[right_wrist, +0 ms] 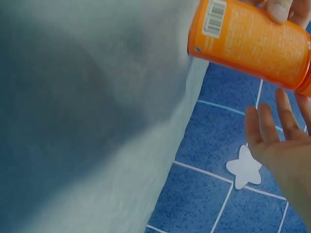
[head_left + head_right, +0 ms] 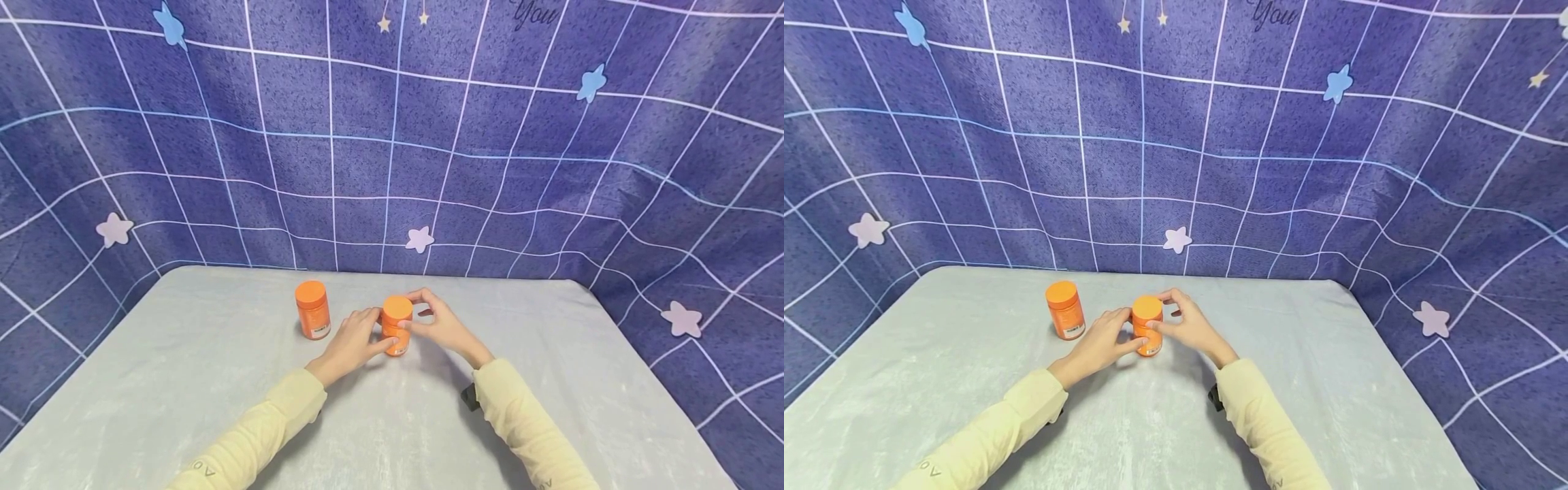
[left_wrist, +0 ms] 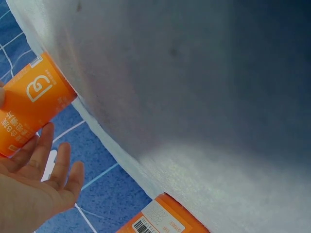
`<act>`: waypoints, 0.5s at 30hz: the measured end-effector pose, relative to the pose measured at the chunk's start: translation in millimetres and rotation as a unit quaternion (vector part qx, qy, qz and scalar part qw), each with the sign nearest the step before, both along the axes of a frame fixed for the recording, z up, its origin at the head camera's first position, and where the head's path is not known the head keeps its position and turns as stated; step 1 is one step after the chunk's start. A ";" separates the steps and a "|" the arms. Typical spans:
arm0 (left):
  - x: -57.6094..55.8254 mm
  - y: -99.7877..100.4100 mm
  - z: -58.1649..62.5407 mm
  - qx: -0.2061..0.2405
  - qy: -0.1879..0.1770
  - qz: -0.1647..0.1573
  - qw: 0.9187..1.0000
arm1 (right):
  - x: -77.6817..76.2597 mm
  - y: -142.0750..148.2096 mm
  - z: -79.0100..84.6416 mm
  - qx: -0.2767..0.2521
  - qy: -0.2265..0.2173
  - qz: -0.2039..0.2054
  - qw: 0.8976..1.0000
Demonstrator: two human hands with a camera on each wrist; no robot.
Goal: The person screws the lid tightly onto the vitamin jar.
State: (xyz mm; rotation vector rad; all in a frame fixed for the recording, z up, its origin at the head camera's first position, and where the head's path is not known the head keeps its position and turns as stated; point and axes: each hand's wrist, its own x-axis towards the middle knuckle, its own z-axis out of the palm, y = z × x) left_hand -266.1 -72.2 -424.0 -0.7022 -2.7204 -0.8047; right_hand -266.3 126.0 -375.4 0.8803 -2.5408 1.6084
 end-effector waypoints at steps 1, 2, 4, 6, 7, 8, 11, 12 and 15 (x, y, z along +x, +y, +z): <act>-0.1 -0.1 0.0 -0.001 0.001 0.000 1.000 | -2.1 -0.7 -3.8 -0.005 0.003 -0.006 1.000; 0.0 -0.2 -0.1 -0.002 0.002 0.001 1.000 | -4.5 -0.9 -7.9 -0.008 0.006 -0.012 1.000; 0.0 -0.4 -0.2 -0.002 0.002 0.001 1.000 | -9.3 -1.0 -15.7 -0.010 0.014 -0.024 1.000; 0.1 -0.5 -0.2 -0.001 0.001 0.000 1.000 | -15.1 -0.3 -23.9 -0.008 0.022 -0.033 0.999; 0.1 -0.5 -0.1 -0.001 0.001 0.000 1.000 | -16.3 -0.1 -25.7 -0.006 0.027 -0.037 0.999; 0.2 -0.5 0.0 -0.001 0.001 0.000 1.000 | -17.3 0.3 -27.1 -0.003 0.031 -0.040 0.999; -0.3 -0.5 0.0 -0.001 0.003 -0.002 1.000 | -19.4 1.1 -29.6 0.006 0.041 -0.043 0.998; -0.3 -0.5 0.0 -0.001 0.004 -0.002 1.000 | -19.8 1.4 -30.0 0.010 0.044 -0.042 0.998; -0.2 -0.5 -0.1 -0.002 0.007 -0.003 1.000 | -20.2 2.8 -30.2 0.018 0.041 -0.037 0.998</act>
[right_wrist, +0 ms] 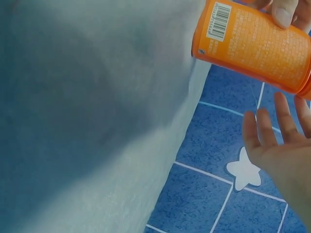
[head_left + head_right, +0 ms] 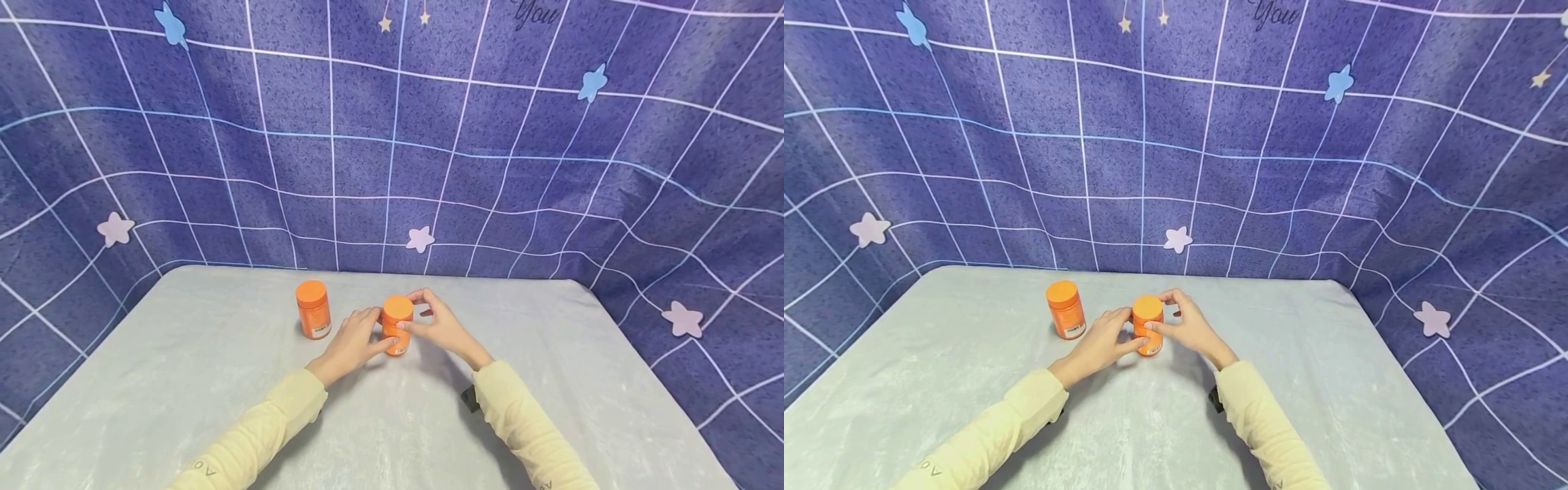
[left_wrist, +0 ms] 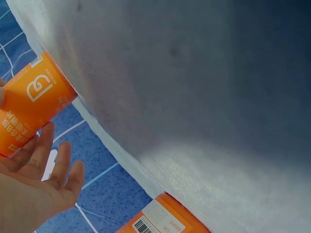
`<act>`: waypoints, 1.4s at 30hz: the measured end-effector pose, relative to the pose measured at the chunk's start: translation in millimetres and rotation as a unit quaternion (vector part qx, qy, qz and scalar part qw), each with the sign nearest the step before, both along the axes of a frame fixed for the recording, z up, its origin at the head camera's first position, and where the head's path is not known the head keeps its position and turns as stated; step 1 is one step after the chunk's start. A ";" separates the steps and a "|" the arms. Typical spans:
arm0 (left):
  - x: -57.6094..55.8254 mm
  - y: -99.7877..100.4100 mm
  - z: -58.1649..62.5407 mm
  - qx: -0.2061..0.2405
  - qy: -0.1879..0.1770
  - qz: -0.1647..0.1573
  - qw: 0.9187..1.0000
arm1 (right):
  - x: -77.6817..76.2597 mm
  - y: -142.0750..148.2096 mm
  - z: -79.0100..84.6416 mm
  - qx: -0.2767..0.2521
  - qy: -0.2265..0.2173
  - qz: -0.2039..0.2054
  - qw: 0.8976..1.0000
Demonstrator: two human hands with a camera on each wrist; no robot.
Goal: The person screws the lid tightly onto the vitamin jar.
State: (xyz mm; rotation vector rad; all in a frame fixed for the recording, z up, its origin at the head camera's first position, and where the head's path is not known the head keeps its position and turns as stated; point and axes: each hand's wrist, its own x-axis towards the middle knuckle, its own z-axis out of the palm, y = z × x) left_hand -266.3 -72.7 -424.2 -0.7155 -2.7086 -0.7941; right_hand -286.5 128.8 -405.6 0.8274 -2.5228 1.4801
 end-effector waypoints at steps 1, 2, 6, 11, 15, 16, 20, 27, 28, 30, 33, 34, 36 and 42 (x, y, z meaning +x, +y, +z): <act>-0.1 0.0 -0.1 0.000 0.001 0.000 1.000 | 0.0 0.7 0.2 0.004 -0.001 0.004 1.000; -0.2 0.1 -0.2 0.000 0.001 0.000 1.000 | 2.5 0.5 4.2 0.005 -0.006 0.011 1.000; -0.8 0.1 -0.7 0.002 0.000 -0.002 1.000 | 12.1 1.0 21.9 0.014 -0.031 0.048 0.998; -0.1 -0.1 0.2 0.001 -0.003 0.001 1.000 | 1.8 6.5 15.1 0.027 -0.039 0.075 0.996; 1.3 -0.1 1.5 0.000 -0.010 0.004 1.000 | -4.5 10.2 9.4 0.038 -0.029 0.083 0.995; 1.4 0.0 1.7 0.000 -0.011 0.004 1.000 | -5.0 10.5 9.3 0.040 -0.027 0.084 0.995; 1.3 0.1 1.9 0.000 -0.011 0.002 1.000 | -5.6 11.2 10.0 0.039 -0.022 0.088 0.995; 0.0 -0.1 0.8 0.000 -0.006 -0.003 1.000 | 7.4 5.0 24.5 0.030 -0.003 0.077 0.997; 0.0 -0.2 0.7 0.000 -0.005 -0.003 1.000 | 10.9 3.4 27.9 0.025 -0.003 0.071 0.997; -0.4 -0.2 0.6 -0.002 -0.005 -0.003 1.000 | 18.0 -0.1 33.8 0.015 -0.002 0.058 0.998; -0.5 -0.3 0.5 -0.003 -0.004 -0.004 1.000 | 24.0 -4.8 34.6 0.002 0.005 0.032 0.999; -0.4 -0.3 0.5 -0.003 -0.003 -0.004 1.000 | 25.5 -6.2 34.3 -0.002 0.009 0.024 1.000; -0.5 -0.2 0.5 -0.002 -0.002 -0.004 1.000 | 27.5 -8.7 32.6 -0.007 0.015 0.009 1.000; -0.4 -0.2 0.9 -0.002 -0.006 -0.003 1.000 | 28.1 -11.7 29.6 -0.015 0.022 -0.012 1.000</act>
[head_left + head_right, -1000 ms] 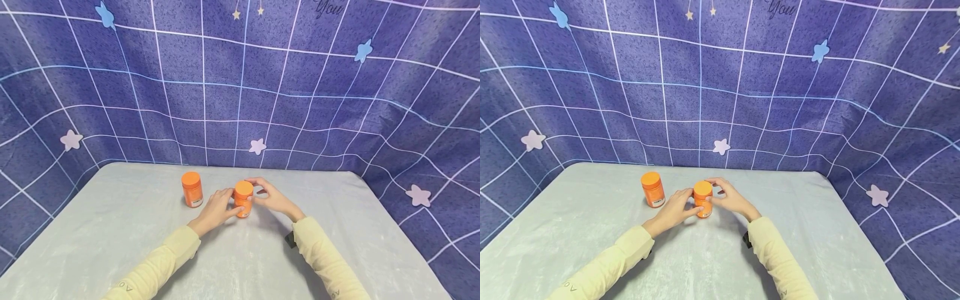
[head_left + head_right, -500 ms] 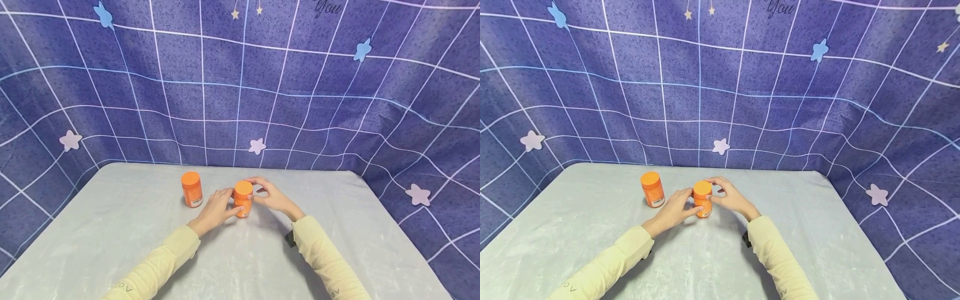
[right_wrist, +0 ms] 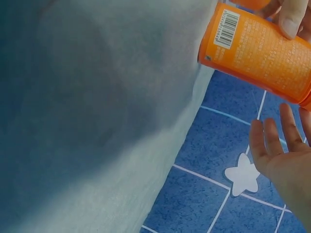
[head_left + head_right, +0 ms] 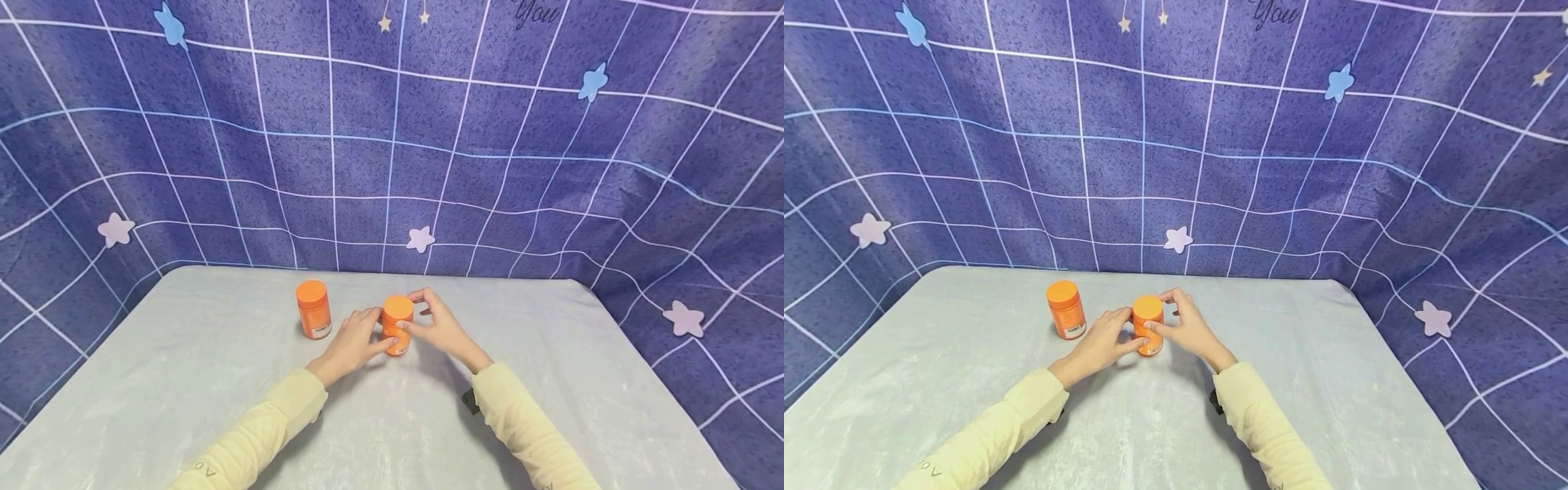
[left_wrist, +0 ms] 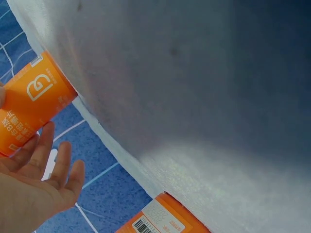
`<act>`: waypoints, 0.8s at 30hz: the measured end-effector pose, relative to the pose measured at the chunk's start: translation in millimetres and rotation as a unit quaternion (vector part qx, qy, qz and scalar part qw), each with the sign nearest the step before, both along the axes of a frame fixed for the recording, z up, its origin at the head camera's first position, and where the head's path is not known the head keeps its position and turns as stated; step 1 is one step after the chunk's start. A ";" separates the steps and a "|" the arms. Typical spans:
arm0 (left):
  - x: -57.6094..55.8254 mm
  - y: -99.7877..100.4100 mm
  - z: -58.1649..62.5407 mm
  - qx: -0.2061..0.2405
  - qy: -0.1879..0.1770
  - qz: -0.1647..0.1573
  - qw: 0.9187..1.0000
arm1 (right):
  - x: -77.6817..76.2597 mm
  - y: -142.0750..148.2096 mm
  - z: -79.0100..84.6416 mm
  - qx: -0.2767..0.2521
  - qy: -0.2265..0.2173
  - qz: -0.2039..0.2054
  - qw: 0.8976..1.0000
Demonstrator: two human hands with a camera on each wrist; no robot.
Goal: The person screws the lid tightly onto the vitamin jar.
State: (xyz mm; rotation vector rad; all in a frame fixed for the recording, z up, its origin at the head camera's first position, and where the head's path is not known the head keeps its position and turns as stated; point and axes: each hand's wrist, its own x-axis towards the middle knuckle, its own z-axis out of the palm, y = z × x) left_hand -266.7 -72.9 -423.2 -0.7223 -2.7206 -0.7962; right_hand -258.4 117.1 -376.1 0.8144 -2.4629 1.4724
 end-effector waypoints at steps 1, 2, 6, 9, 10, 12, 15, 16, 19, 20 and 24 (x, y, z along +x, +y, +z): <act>0.2 0.1 0.3 0.000 -0.001 0.000 1.000 | -0.1 0.1 0.2 0.000 -0.002 0.000 1.000; 0.4 0.2 0.5 0.002 -0.001 0.001 1.000 | -0.2 0.4 0.4 0.001 -0.005 0.001 1.000; 0.3 0.2 0.8 0.002 -0.004 0.001 1.000 | -1.4 2.0 1.7 0.007 -0.022 0.010 1.000; 0.2 0.2 0.8 0.000 -0.005 0.001 1.000 | -3.1 3.8 1.8 0.013 -0.027 0.024 0.999; 0.2 0.2 0.8 0.000 -0.006 0.001 1.000 | -3.9 4.5 1.8 0.014 -0.027 0.031 0.999; 0.6 0.3 1.0 0.001 -0.006 0.002 1.000 | -5.3 6.3 2.1 0.018 -0.026 0.044 0.999; 0.9 0.3 1.1 0.004 -0.006 0.003 1.000 | -7.9 9.2 3.2 0.021 -0.033 0.067 0.997; 0.8 0.3 0.9 0.005 -0.006 0.003 1.000 | -8.7 10.1 3.7 0.022 -0.035 0.073 0.996; 0.2 0.3 0.2 0.006 -0.005 0.003 1.000 | -10.1 12.0 6.1 0.025 -0.048 0.091 0.994; 0.1 0.3 -0.1 0.007 -0.005 0.003 1.000 | -10.2 12.3 7.1 0.026 -0.050 0.096 0.994; -1.0 0.1 -1.2 0.007 -0.005 0.003 1.000 | -9.8 13.0 10.1 0.029 -0.054 0.111 0.992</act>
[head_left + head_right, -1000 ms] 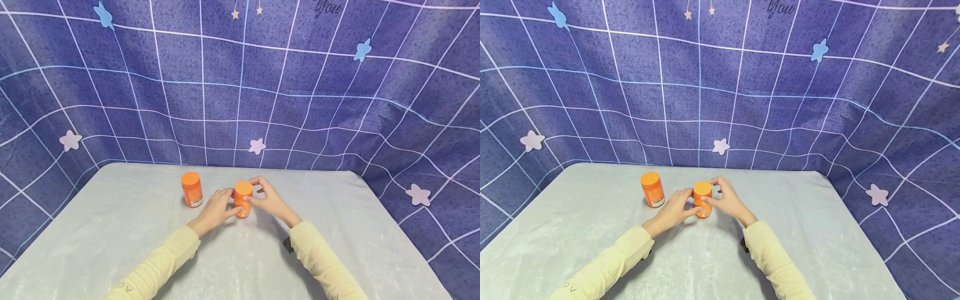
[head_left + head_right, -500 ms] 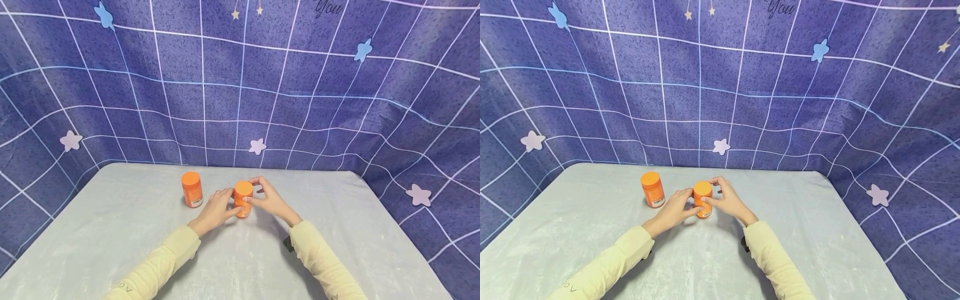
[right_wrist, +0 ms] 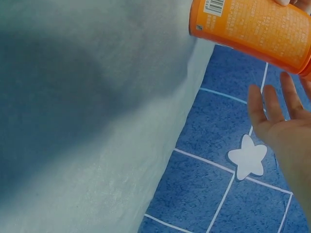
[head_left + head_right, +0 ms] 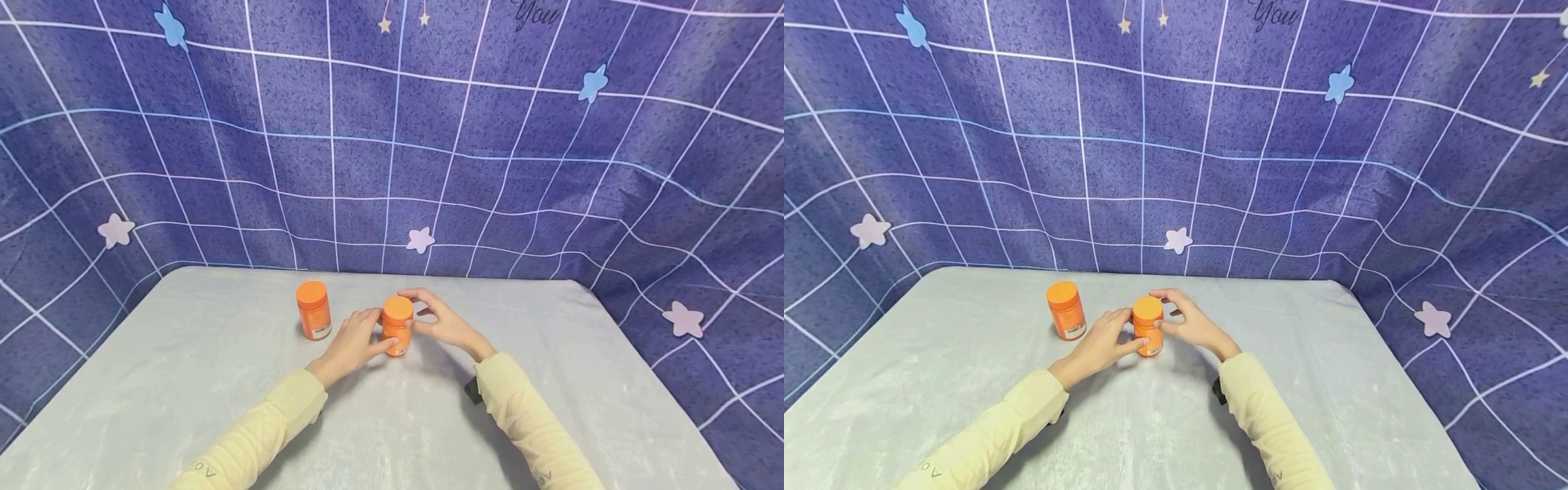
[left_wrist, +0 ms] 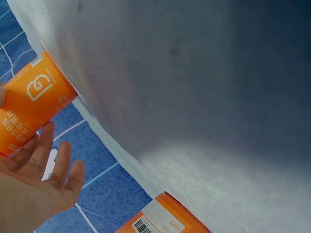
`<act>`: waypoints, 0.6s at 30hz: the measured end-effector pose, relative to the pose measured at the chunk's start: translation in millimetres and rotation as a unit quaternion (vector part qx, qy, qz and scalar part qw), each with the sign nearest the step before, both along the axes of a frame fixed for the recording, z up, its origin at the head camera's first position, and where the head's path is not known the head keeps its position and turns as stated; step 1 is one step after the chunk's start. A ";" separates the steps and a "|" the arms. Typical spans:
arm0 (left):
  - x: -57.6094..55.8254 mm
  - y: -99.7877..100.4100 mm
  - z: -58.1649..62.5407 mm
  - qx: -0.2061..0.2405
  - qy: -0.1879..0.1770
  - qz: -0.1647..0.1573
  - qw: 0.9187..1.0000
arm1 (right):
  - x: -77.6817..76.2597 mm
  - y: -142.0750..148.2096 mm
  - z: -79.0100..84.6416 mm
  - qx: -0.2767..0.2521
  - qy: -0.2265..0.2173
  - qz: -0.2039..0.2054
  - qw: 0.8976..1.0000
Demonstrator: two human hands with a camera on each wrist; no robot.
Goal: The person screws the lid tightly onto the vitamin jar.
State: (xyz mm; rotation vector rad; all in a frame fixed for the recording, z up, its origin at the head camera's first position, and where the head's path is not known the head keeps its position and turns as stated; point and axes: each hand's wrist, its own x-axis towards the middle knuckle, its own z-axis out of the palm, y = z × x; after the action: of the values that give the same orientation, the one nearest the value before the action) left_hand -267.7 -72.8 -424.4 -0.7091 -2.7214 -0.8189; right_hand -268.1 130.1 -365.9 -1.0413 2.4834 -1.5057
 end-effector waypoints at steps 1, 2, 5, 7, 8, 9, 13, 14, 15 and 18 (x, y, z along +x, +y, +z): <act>-0.1 0.0 -0.1 0.000 0.000 0.000 1.000 | -0.1 0.1 -0.1 0.001 0.001 0.002 1.000; -0.2 -0.1 -0.3 0.001 0.000 0.000 1.000 | -3.0 0.9 -4.0 0.001 0.004 0.003 1.000; 0.0 -0.2 0.0 0.000 0.000 -0.001 1.000 | -12.7 4.2 -16.7 0.008 0.018 -0.003 1.000; 0.4 -0.1 0.2 0.000 0.000 -0.001 1.000 | -19.2 6.2 -25.7 0.011 0.026 -0.011 1.000; 0.5 -0.1 0.2 0.000 0.001 0.000 1.000 | -22.4 7.1 -30.1 0.012 0.028 -0.017 0.999; 0.7 0.0 0.3 0.001 0.002 0.000 1.000 | -22.9 7.0 -30.9 0.010 0.028 -0.023 0.999; 0.9 -0.2 0.4 0.001 0.001 0.000 1.000 | -22.2 4.6 -35.4 -0.008 0.027 -0.046 0.999; 0.9 -0.3 0.5 0.000 0.000 0.000 1.000 | -21.9 3.5 -36.6 -0.012 0.027 -0.053 0.998; 1.0 -0.4 0.8 0.000 0.000 0.000 1.000 | -20.9 2.2 -37.4 -0.015 0.029 -0.061 0.998; 1.3 0.1 1.3 -0.001 0.008 -0.001 1.000 | -17.4 -2.1 -37.9 -0.019 0.034 -0.085 0.996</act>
State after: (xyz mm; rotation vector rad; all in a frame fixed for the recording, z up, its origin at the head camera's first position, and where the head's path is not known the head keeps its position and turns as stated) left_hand -266.4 -72.7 -423.1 -0.7148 -2.7083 -0.8063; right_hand -285.5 127.9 -403.8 -0.9218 2.6625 -1.5939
